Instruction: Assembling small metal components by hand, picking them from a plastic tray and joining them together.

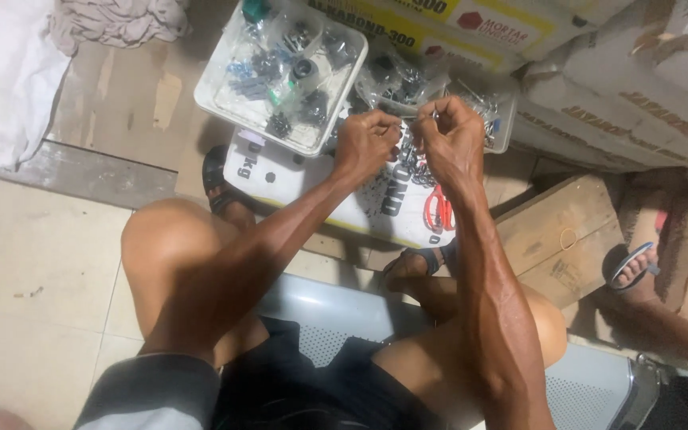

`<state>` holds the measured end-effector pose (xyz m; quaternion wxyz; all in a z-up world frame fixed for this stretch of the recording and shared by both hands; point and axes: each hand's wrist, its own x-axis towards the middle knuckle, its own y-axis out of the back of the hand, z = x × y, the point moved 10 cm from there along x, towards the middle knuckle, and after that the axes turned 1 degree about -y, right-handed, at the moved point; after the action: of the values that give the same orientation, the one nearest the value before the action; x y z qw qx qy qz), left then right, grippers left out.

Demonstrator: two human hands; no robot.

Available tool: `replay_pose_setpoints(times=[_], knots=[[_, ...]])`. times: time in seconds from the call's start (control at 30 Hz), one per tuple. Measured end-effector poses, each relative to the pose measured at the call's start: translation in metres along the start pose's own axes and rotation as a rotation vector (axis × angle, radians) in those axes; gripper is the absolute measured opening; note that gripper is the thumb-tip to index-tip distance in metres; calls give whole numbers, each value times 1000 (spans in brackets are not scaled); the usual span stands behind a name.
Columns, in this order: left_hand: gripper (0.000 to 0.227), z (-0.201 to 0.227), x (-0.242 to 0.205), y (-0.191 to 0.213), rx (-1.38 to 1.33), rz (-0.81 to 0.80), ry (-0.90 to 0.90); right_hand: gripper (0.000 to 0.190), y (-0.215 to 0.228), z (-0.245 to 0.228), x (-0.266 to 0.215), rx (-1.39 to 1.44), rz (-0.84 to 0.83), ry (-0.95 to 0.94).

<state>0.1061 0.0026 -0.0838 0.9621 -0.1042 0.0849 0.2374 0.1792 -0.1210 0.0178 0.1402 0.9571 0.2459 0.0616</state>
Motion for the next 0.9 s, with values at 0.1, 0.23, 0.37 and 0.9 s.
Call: replay_pose_setpoints(times=[0.1,0.23,0.37,0.9], knots=[[21,32,-11,11,-185,63,62,8,-2,-6,-3,-5,9,49],[23,37,-12,22,-275,108,8,8,-13,-11,-6,-27,-22,82],[30,40,-12,32,-330,166,0,6,-21,-9,-1,-49,-8,73],[12,-6,25,23,30,220,55,9,-16,19,-2,-399,88,310]])
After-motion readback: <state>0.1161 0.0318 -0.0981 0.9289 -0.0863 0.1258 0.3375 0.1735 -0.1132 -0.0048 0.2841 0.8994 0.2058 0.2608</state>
